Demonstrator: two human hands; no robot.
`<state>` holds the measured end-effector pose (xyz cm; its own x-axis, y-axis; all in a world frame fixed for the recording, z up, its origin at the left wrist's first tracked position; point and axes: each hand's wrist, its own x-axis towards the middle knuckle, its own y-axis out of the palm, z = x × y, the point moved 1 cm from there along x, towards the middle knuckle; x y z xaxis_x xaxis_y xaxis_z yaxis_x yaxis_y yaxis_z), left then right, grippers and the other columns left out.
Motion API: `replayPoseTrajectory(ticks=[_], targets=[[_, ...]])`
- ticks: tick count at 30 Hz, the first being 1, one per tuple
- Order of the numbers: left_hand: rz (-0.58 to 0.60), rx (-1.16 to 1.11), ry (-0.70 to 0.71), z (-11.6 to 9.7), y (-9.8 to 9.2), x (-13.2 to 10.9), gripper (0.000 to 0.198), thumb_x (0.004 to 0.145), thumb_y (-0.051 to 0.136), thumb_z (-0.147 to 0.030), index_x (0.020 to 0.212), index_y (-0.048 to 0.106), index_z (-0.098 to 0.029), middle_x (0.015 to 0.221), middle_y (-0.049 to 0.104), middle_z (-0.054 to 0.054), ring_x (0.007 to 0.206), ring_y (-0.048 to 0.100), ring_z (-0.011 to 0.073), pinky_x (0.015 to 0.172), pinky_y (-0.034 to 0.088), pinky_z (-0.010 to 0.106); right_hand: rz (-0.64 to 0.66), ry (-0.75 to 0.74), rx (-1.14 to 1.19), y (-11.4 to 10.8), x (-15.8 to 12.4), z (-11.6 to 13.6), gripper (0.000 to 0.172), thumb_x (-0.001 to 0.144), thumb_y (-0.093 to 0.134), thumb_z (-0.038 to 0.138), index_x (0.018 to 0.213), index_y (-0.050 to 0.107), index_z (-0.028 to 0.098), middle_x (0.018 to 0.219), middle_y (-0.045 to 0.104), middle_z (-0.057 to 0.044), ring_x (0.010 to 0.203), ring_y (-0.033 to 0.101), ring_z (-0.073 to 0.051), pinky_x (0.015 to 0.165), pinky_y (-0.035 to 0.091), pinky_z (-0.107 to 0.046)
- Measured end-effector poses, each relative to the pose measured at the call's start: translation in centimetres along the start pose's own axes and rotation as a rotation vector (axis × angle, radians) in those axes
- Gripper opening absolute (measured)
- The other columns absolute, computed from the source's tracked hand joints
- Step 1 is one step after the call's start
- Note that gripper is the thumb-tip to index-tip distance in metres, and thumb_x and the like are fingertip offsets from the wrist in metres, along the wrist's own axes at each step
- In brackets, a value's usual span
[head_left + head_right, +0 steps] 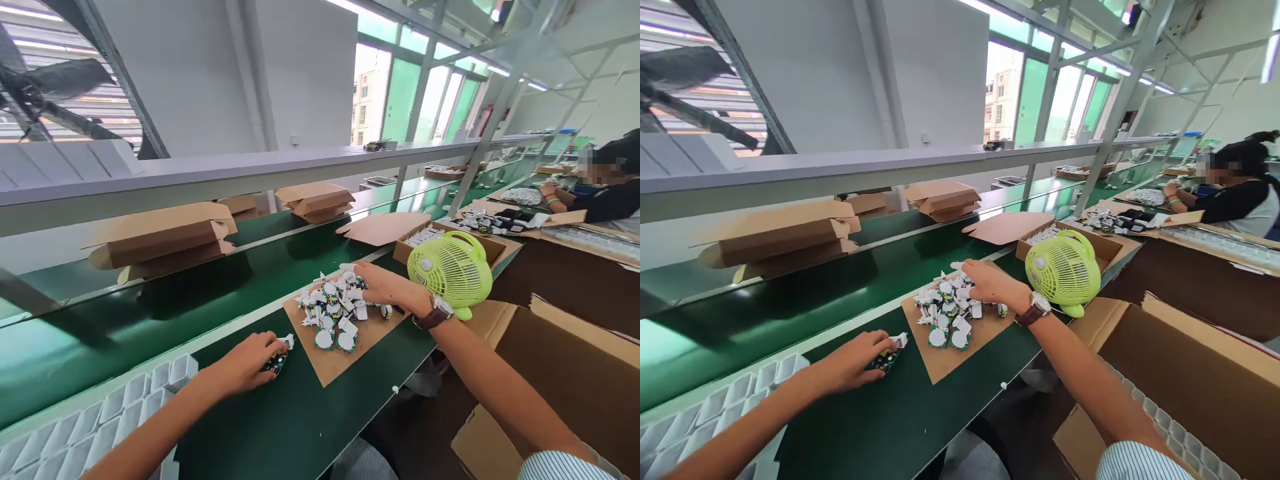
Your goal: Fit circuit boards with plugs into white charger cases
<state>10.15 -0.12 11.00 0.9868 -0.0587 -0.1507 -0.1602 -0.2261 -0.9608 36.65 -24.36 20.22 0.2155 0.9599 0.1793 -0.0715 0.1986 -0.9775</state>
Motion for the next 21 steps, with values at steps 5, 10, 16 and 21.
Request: replayPoseTrajectory(ticks=[5, 10, 16, 21], targets=[[-0.139, -0.138, -0.087, -1.1, -3.5, -2.9, 0.045, 0.091, 0.067, -0.040, 0.132, 0.059, -0.023, 0.135, 0.064, 0.011, 0.119, 0.064, 0.0284, 0.102, 0.052, 0.041, 0.059, -0.207, 0.162, 2.5, 0.5, 5.2, 0.044, 0.089, 0.055, 0.016, 0.133, 0.054, 0.022, 0.127, 0.063, -0.012, 0.119, 0.059, -0.031, 0.099, 0.051, -0.045], [-0.726, -0.238, -0.509, -3.2, -9.0, -14.0, 0.049, 0.094, 0.060, -0.055, 0.132, 0.059, -0.025, 0.135, 0.063, 0.005, 0.117, 0.064, 0.0267, 0.093, 0.059, 0.042, 0.159, -0.451, 0.216, 9.0, 2.8, 10.1, 0.045, 0.090, 0.058, 0.018, 0.136, 0.054, 0.016, 0.134, 0.062, -0.016, 0.123, 0.060, -0.033, 0.103, 0.050, -0.048], [-0.717, 0.100, -0.669, -7.0, 0.8, -22.1, 0.034, 0.094, 0.063, -0.049, 0.121, 0.066, -0.028, 0.139, 0.059, 0.008, 0.136, 0.051, 0.0329, 0.112, 0.046, 0.057, 0.234, -0.593, 0.114, 16.5, 6.1, 12.7, 0.054, 0.067, 0.050, -0.007, 0.113, 0.065, 0.018, 0.118, 0.068, -0.013, 0.110, 0.064, -0.030, 0.093, 0.053, -0.044], [-0.581, 0.281, -0.760, -8.6, 10.0, -21.2, 0.014, 0.093, 0.059, -0.013, 0.103, 0.065, -0.021, 0.148, 0.053, 0.015, 0.145, 0.042, 0.0384, 0.105, 0.050, 0.059, 0.225, -0.626, 0.129, 17.9, 7.7, 12.7, 0.037, 0.067, 0.052, -0.004, 0.094, 0.062, 0.019, 0.102, 0.066, -0.011, 0.090, 0.061, -0.027, 0.078, 0.052, -0.040]])
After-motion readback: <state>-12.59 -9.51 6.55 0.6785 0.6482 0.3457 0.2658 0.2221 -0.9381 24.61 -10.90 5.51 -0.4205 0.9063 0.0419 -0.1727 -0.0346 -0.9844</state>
